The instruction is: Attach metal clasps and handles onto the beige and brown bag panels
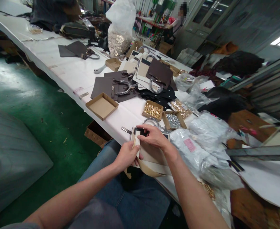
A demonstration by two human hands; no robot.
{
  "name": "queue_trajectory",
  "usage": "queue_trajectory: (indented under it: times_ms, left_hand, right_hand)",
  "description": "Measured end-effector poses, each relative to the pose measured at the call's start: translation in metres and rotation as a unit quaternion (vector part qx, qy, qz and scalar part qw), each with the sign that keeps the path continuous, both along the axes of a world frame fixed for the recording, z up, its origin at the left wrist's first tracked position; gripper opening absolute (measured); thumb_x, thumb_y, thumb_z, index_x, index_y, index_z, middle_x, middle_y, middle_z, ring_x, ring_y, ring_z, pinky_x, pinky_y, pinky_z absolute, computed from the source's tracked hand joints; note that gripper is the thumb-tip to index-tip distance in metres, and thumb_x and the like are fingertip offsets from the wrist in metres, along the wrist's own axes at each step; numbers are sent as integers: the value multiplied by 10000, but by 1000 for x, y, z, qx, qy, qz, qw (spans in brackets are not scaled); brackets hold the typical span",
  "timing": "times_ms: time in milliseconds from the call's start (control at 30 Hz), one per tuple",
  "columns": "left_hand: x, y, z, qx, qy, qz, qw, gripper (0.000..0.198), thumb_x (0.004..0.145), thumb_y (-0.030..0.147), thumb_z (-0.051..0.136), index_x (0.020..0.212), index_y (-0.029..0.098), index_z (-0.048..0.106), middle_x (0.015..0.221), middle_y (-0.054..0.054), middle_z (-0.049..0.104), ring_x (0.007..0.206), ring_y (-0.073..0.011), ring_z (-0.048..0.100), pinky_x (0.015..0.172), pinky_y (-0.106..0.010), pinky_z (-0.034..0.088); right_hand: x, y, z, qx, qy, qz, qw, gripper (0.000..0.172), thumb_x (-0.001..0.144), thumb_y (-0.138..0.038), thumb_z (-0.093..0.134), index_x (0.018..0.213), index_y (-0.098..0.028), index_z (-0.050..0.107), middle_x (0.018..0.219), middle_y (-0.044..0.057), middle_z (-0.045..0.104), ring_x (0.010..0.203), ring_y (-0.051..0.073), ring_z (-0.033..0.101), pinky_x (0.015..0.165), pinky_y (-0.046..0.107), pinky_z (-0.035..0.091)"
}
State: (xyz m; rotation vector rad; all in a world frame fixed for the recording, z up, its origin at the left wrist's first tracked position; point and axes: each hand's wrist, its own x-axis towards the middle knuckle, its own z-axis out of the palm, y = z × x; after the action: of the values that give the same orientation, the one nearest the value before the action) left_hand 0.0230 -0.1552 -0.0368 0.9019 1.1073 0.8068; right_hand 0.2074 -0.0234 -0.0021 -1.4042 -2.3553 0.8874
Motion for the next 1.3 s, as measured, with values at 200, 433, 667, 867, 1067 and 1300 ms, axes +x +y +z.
queue_trajectory:
  times_ms: [200,433,667,867,1067,1300]
  left_hand:
    - [3,-13,20,156,256,24,954,316,1134,425,546,930,224,679,991,-222,820,999,-371,819,932,-438,610]
    - [15,-14,16,216,269,-18,938,426,1145,442,522,1139,98,773,981,-330,797,1038,-471,830,995,-566,611]
    - [26,-10,12,272,290,-57,916,324,1115,281,554,1186,89,806,1022,-297,816,962,-433,830,923,-533,645]
    - [7,-9,15,214,296,-28,931,337,1102,310,554,1185,86,792,989,-303,800,952,-445,827,922,-546,625]
    - [-13,-7,9,151,239,28,959,288,1106,338,542,980,199,760,870,-173,785,861,-340,788,863,-417,598]
    - [-20,-11,11,230,208,-22,950,453,1185,384,377,969,193,726,917,-225,785,858,-347,785,824,-438,589]
  right_hand:
    - [2,-1,-1,-40,23,-19,999,559,890,-464,882,1427,-314,836,1218,60,807,924,237,696,864,396,594]
    - [3,3,-2,-59,9,-22,998,587,901,-528,865,1448,-321,823,1063,46,756,799,213,633,737,376,562]
    - [11,10,-14,-53,-16,-3,998,612,917,-561,846,1480,-328,795,1015,46,736,808,235,643,710,377,561]
    - [-1,14,-3,-33,-48,25,998,581,898,-504,859,1449,-324,811,1031,49,755,833,240,648,748,388,564]
    - [-10,22,1,-5,-86,66,994,521,859,-432,854,1369,-327,835,1047,29,802,844,238,644,785,390,542]
    - [-13,25,4,-30,-104,64,992,480,829,-423,837,1290,-286,835,984,23,783,818,229,631,751,363,509]
